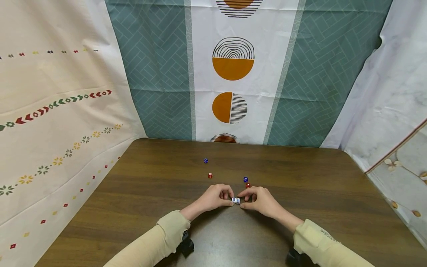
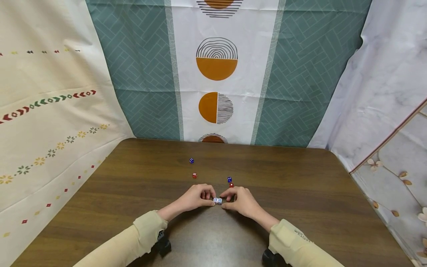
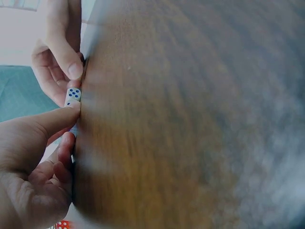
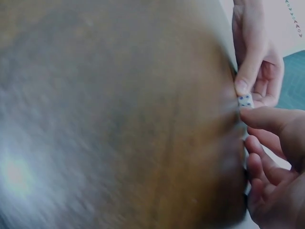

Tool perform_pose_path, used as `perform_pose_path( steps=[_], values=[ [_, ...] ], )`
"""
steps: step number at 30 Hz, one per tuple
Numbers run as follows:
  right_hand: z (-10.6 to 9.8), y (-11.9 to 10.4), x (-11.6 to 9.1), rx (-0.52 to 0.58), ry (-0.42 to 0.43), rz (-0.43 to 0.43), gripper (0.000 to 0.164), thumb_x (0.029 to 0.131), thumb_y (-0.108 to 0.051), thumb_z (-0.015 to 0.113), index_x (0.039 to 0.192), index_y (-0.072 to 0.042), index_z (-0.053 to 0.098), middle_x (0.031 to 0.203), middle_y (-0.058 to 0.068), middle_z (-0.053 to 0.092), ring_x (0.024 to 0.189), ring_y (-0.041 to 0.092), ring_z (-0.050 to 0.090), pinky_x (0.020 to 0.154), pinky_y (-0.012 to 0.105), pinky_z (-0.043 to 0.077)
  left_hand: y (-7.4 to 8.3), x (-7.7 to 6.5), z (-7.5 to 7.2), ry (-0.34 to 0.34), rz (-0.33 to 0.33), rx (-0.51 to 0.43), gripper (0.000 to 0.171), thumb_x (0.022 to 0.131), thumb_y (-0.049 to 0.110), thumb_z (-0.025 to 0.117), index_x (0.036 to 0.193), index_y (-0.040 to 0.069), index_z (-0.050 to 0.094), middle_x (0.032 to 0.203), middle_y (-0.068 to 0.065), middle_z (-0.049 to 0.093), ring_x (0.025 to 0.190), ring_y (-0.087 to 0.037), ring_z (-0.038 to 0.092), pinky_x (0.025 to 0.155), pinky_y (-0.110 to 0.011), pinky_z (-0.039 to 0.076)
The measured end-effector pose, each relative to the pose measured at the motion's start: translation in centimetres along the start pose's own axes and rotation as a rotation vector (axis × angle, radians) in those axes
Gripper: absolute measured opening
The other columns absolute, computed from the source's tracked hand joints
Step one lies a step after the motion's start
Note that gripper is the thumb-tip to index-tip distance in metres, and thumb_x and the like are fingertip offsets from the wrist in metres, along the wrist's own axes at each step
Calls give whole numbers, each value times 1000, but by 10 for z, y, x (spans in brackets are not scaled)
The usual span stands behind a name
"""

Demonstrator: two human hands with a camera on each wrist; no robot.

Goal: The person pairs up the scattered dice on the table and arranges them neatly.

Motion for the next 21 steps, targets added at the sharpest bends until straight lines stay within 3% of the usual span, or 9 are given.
perform_pose_path(
  steps=[8,21],
  values=[
    [-11,-1,3,-49,-32,-39,27,81,-18,81,107,-14,74,89,3,66,63,6,51,54,21,43,-1,1,1,6,1,3,13,83,14,79,90,12,69,74,3,56,62,-4,45,60,-19,38],
    [-31,4,9,-100,66,-25,26,84,-18,78,109,-12,74,94,3,68,71,8,54,61,22,46,-2,1,1,5,13,0,13,83,13,79,91,12,69,74,2,56,62,-4,45,61,-19,38]
  ],
)
Point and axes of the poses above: each hand's wrist, its own x-axis towards the middle knuckle, its own z-axis out of the palm, y = z × x, the point moved 7 cm from there along x, towards the middle knuckle
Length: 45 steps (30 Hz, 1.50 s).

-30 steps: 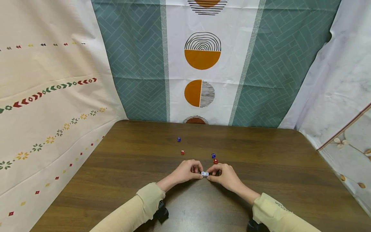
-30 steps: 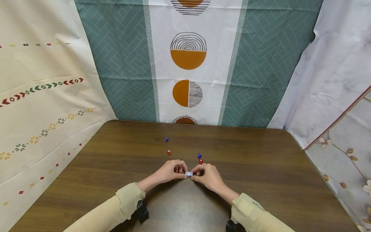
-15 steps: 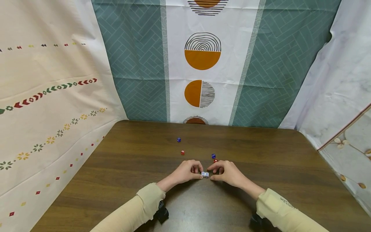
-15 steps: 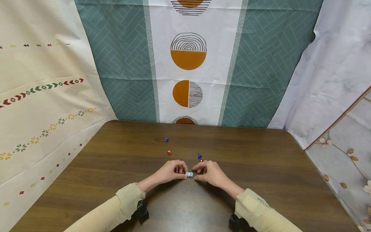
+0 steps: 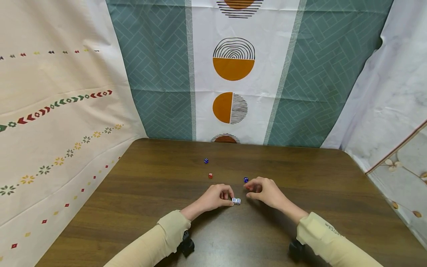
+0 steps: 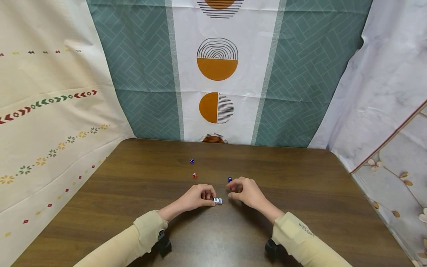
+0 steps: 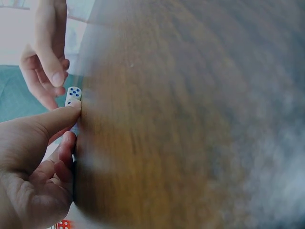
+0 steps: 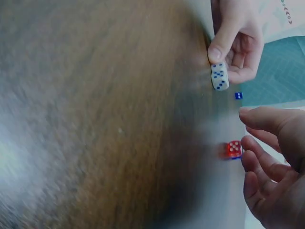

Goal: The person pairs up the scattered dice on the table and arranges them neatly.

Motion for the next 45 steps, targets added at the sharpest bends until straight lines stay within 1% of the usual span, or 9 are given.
perform_pose_path(
  steps=[4,8,12,18,22,29,34,39,45],
  values=[
    [-5,7,3,0,53,32,24,83,-17,79,107,-13,75,93,2,69,74,10,55,62,22,46,-1,1,0,0,1,-3,13,83,13,80,90,11,69,74,2,56,62,-4,44,61,-19,38],
    [-8,14,6,-6,111,51,21,83,-16,79,104,-15,76,91,-1,70,77,10,57,67,22,47,-1,1,1,2,-1,-4,13,82,13,80,90,12,69,74,2,56,63,-4,45,62,-19,38],
    [-8,21,9,-12,142,60,19,84,-16,79,103,-16,76,90,-1,70,79,11,58,71,23,47,0,1,0,1,1,3,13,83,14,80,90,12,69,74,2,56,62,-4,44,62,-19,38],
    [-4,27,10,-24,140,94,18,84,-17,78,102,-16,77,85,-2,66,75,11,54,67,22,44,1,0,0,-6,3,5,13,83,14,79,90,12,69,74,2,56,62,-4,44,62,-19,38],
    [-3,28,11,-30,144,107,16,84,-17,79,100,-15,77,84,-1,65,75,11,54,67,22,44,0,1,0,-10,-3,0,13,83,14,79,90,13,69,74,3,56,62,-3,44,62,-18,38],
    [-2,30,12,-36,164,111,13,83,-16,79,96,-13,78,84,1,67,74,9,53,66,21,43,-1,1,0,-17,-5,-1,13,83,14,79,91,13,69,74,3,56,62,-3,45,62,-19,39],
    [-1,31,14,-32,165,122,12,83,-17,79,95,-14,78,84,1,67,74,11,54,66,22,43,-1,1,1,-16,-2,2,13,83,15,79,91,13,69,74,3,56,62,-4,45,62,-19,39],
    [0,32,15,-30,165,139,11,82,-18,80,92,-15,78,83,0,67,72,9,54,64,22,43,-2,2,1,-17,-1,7,13,83,15,80,91,13,69,74,4,56,62,-3,45,62,-19,39],
    [1,31,17,-22,157,149,9,82,-19,80,90,-15,77,80,0,67,70,9,53,63,22,42,0,1,0,-16,5,-1,14,83,14,80,91,12,69,74,2,56,62,-4,45,62,-19,39]
  ],
)
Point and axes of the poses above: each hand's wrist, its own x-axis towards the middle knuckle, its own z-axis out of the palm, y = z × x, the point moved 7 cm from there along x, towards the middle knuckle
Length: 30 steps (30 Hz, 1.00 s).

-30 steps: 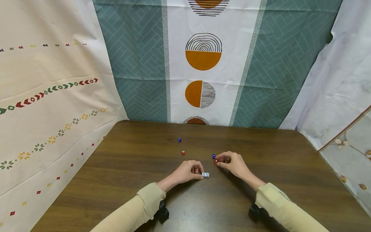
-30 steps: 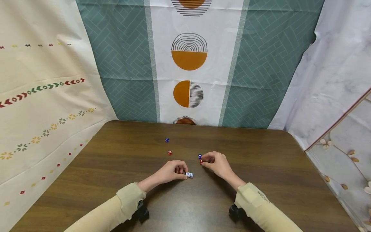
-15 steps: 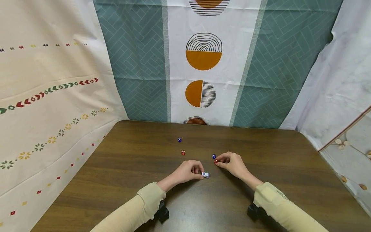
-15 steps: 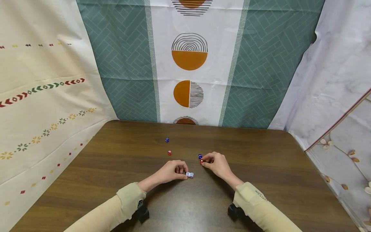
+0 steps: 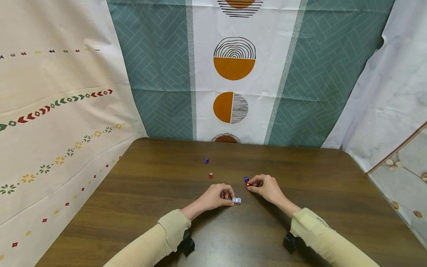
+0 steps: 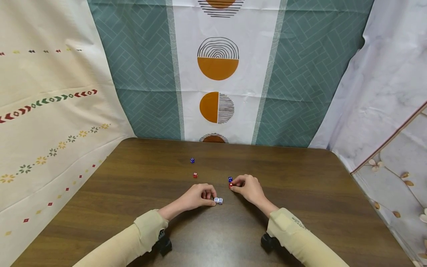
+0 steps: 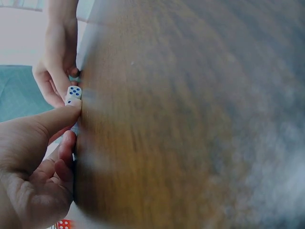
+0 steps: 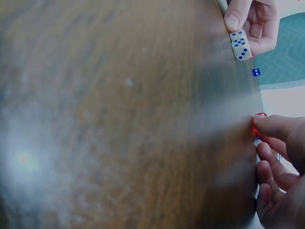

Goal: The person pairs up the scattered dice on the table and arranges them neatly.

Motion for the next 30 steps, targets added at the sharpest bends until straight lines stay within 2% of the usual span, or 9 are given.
perform_pose_path(
  steps=[10,18,30],
  values=[
    [6,-7,3,31,-28,-3,8,82,-17,80,88,-13,76,78,1,66,67,10,52,60,22,42,-2,1,0,0,1,-11,14,83,15,80,91,13,69,73,4,54,61,-1,44,61,-17,38],
    [13,-16,4,44,-50,-30,8,82,-16,80,88,-13,76,77,1,66,67,10,53,59,22,42,-1,0,0,1,9,-12,14,83,14,80,91,12,69,74,2,56,62,-3,45,61,-18,39],
    [22,-24,-2,65,-88,-43,7,82,-18,80,88,-18,76,75,-3,65,64,8,52,58,22,41,1,0,-1,15,27,-2,15,81,12,80,90,10,69,73,1,56,62,-2,44,61,-17,38]
  ],
)
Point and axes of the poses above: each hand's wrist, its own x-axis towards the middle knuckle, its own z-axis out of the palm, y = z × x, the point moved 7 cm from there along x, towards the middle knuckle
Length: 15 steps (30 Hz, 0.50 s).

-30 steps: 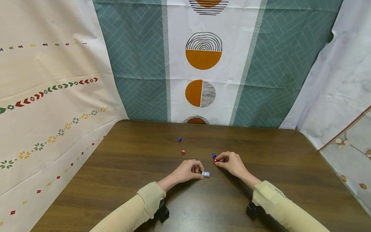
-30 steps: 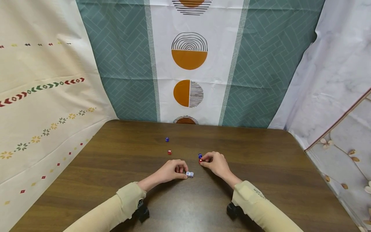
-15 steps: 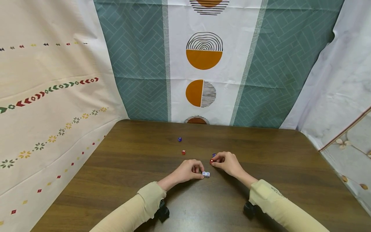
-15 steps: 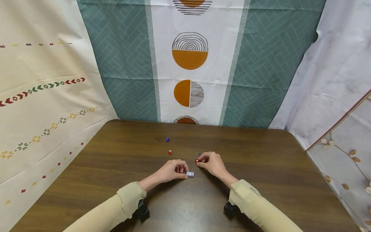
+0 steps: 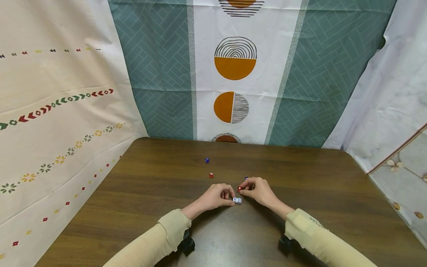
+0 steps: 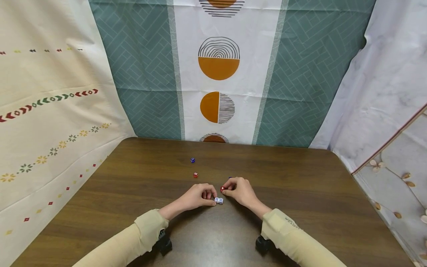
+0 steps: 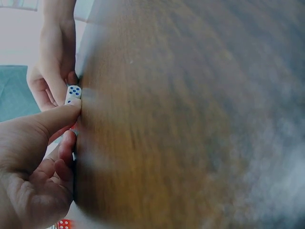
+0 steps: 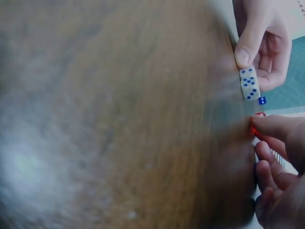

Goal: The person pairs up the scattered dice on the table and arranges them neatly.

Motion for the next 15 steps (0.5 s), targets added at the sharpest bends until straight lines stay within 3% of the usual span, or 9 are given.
perform_pose_path(
  steps=[15],
  values=[
    [3,0,-4,22,-2,-11,8,82,-17,80,88,-18,76,75,-4,64,64,7,51,58,21,42,1,-1,-1,-5,-6,0,15,82,12,80,91,10,68,75,-2,58,63,-3,44,62,-17,38]
  ],
)
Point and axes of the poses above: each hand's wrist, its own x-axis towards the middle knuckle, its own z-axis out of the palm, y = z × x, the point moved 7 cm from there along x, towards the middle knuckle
